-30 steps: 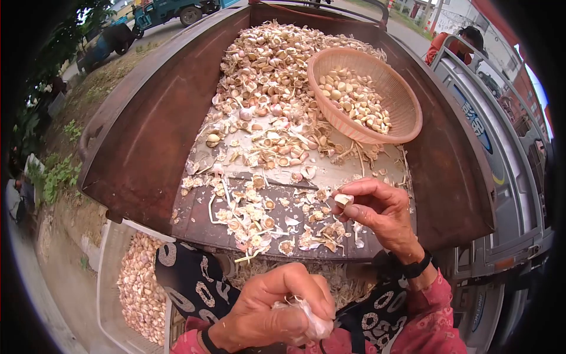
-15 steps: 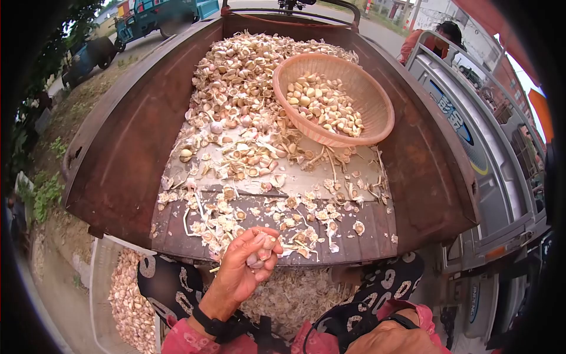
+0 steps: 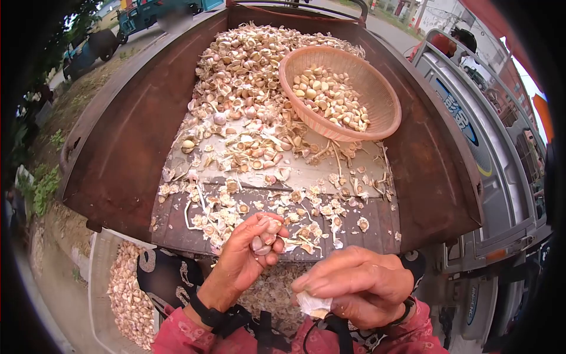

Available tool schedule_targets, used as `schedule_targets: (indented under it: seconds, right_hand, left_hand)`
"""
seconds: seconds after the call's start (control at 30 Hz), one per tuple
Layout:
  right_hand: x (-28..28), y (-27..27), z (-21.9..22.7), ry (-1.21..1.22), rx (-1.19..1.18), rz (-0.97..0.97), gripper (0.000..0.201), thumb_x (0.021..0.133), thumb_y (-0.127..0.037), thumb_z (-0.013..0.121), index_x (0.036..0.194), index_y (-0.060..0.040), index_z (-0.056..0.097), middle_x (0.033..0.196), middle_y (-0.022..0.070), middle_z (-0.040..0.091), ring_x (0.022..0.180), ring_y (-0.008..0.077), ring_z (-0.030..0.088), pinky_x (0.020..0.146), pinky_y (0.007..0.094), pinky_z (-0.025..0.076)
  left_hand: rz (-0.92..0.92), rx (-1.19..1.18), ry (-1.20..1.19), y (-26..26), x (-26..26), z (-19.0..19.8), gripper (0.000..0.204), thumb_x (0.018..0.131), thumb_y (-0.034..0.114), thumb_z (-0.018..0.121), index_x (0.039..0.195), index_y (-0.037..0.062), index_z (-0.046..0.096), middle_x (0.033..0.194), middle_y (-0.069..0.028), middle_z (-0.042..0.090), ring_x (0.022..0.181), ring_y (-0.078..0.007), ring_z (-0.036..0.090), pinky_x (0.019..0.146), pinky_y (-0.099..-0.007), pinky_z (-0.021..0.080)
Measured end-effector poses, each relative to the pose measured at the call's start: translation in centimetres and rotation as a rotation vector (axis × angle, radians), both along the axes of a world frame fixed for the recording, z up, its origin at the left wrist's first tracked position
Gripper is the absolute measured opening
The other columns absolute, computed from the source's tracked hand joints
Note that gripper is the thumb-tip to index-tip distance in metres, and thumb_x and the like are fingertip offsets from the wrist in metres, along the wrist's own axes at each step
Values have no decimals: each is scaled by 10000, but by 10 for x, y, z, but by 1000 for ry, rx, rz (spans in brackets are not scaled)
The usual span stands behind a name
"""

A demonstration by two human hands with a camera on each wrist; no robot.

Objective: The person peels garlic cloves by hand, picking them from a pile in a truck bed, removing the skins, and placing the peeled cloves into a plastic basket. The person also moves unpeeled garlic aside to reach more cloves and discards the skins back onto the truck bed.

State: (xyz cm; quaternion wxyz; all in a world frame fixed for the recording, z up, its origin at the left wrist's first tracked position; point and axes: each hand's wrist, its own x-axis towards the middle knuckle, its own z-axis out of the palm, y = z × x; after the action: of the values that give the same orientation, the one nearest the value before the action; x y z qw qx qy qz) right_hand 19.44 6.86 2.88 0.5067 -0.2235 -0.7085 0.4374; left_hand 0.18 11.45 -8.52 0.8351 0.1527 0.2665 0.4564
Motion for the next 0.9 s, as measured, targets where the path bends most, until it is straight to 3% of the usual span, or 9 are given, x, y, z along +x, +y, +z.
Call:
schedule_targets:
  seconds: [0.13, 0.2, 0.27, 0.3, 0.37, 0.43, 0.8, 0.87, 0.9]
  right_hand:
    - [3, 12, -34, 45, -316, -78, 334, 802, 57, 744, 1128, 17, 680, 1068, 161, 707, 1009, 248, 686, 871, 318, 548]
    - [5, 15, -34, -68, -148, -86, 339, 793, 54, 756, 1120, 15, 676, 1073, 165, 705, 993, 247, 695, 846, 312, 559]
    - [3, 8, -28, 25, -158, -52, 315, 790, 42, 764, 1090, 33, 667, 1062, 191, 708, 952, 260, 710, 806, 317, 572]
    - [3, 5, -14, 7, -35, 0, 300, 778, 46, 773, 1055, 52, 657, 1040, 221, 710, 914, 283, 720, 782, 327, 581]
    - [-2, -20, 20, 140, -182, 113, 128, 845, 49, 704, 971, 52, 680, 970, 281, 700, 842, 333, 728, 745, 365, 592]
    - [0, -16, 19, 212, 180, 407, 138, 847, 33, 649, 946, 115, 698, 997, 292, 696, 828, 353, 715, 673, 368, 602]
    - [-27, -27, 16, 342, 155, 344, 127, 847, 37, 651, 942, 110, 690, 995, 300, 693, 830, 359, 717, 647, 380, 606]
    - [-57, -7, -10, 711, 748, 192, 105, 848, 42, 650, 923, 98, 696, 998, 290, 696, 835, 356, 717, 668, 378, 610]
    - [-54, -13, -6, 713, 746, 193, 105, 848, 42, 650, 923, 98, 696, 998, 290, 696, 835, 356, 717, 668, 378, 610]
  left_hand:
    - [7, 34, 24, 3, -1, -14, 246, 999, 210, 534, 1168, 32, 550, 983, -102, 640, 775, -138, 631, 545, -214, 493]
    - [3, 21, 18, 3, -5, -20, 245, 996, 216, 543, 1159, 34, 557, 973, -95, 643, 769, -131, 627, 546, -216, 494]
    - [-11, -19, 6, 4, -7, -19, 242, 988, 223, 561, 1138, 33, 570, 940, -85, 648, 753, -123, 622, 540, -216, 490]
    - [-12, -25, 8, 5, -7, -18, 240, 985, 217, 565, 1137, 32, 571, 938, -85, 648, 750, -122, 622, 539, -216, 490]
    - [-17, -36, 10, 5, -7, -19, 237, 982, 211, 569, 1135, 30, 571, 937, -84, 649, 747, -122, 622, 538, -216, 490]
    - [1, -40, 8, 6, -5, -22, 210, 1000, 191, 535, 1107, 18, 589, 938, -118, 646, 726, -148, 615, 512, -205, 471]
    - [9, -20, -11, 6, -7, -25, 214, 1004, 172, 535, 1154, 22, 565, 964, -119, 640, 762, -161, 625, 566, -233, 505]
    - [21, -14, -13, 7, -6, -25, 215, 1007, 171, 531, 1159, 24, 564, 976, -121, 640, 778, -167, 629, 587, -240, 517]
    - [23, -9, -19, 8, -7, -25, 227, 1014, 186, 518, 1166, 24, 565, 984, -124, 641, 793, -176, 635, 607, -254, 529]
